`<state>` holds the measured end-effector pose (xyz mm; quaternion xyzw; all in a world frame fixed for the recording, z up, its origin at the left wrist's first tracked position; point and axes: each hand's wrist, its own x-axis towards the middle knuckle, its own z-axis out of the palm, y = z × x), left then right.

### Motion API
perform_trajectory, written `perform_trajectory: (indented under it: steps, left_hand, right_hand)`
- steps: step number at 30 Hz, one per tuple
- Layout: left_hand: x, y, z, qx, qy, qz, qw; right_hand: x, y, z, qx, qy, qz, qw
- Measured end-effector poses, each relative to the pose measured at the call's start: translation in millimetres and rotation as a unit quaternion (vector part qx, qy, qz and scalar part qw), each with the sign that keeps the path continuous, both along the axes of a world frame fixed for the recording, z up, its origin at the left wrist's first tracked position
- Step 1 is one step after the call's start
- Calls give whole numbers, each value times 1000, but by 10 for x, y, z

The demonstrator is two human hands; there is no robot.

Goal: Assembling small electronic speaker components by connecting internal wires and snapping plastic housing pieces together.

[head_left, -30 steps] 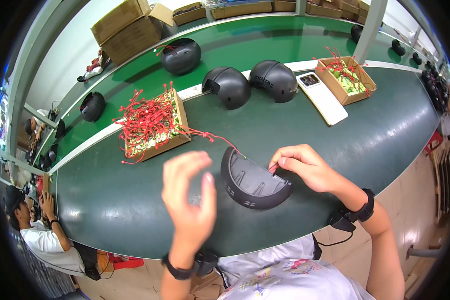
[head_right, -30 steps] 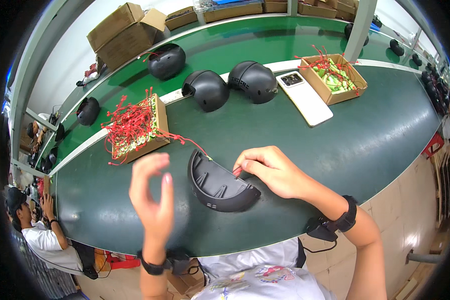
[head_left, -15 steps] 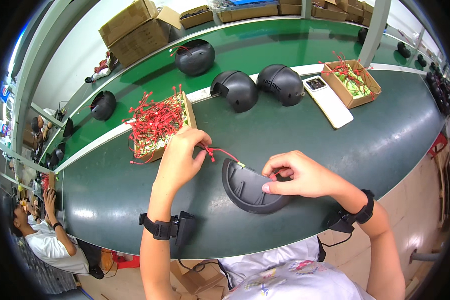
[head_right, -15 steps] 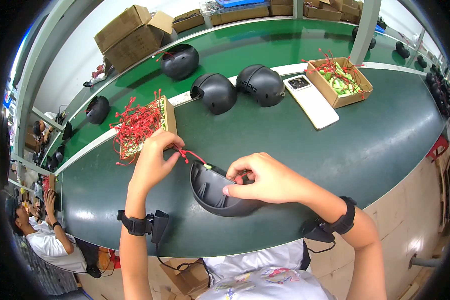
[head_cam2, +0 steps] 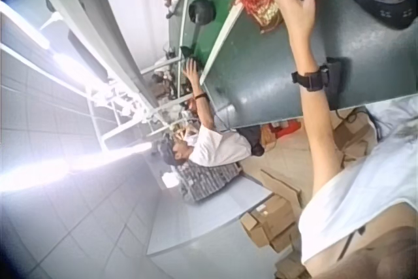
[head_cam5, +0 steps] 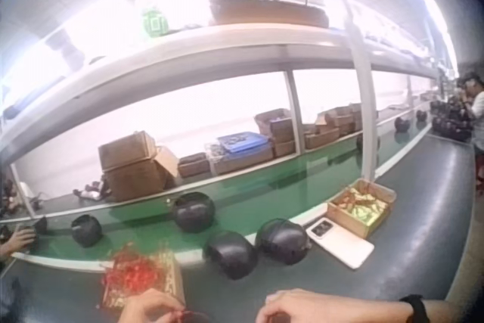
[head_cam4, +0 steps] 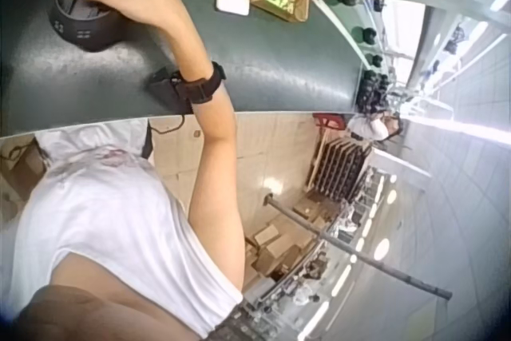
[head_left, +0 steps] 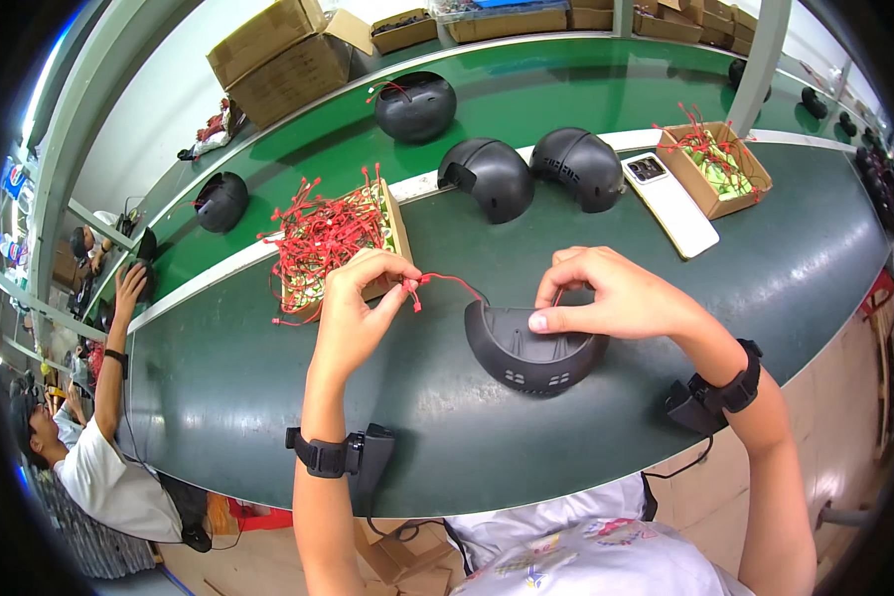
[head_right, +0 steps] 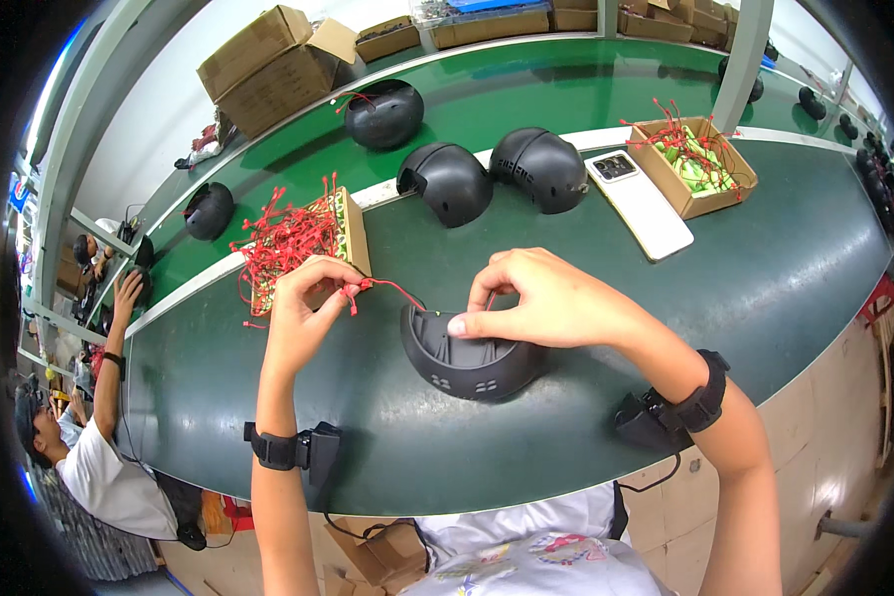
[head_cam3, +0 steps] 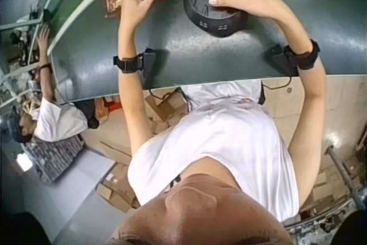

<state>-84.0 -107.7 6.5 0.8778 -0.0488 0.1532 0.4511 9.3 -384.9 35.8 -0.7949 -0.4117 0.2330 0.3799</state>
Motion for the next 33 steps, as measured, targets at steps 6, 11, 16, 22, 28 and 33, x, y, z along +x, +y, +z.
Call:
perform_trajectory:
  steps: [6,11,16,22,28,33]
  left_hand:
    - [6,16,-61,-79,-21,1,997]
    - [-12,51,-69,-70,-14,-14,997]
    - [28,-43,-73,-19,-58,-6,998]
    - [22,-89,-21,17,-100,15,995]
    - [-16,-50,-65,20,-98,11,995]
    - [-10,-40,-58,68,-119,4,991]
  right_hand:
    - [50,72,-24,-7,-45,-24,999]
    - [140,369,6,24,-126,4,992]
    - [160,822,114,-55,-41,43,997]
    - [263,953,-49,25,-55,71,996]
    - [204,1028,28,45,-96,64,992]
    - [216,1089,-57,69,-138,64,986]
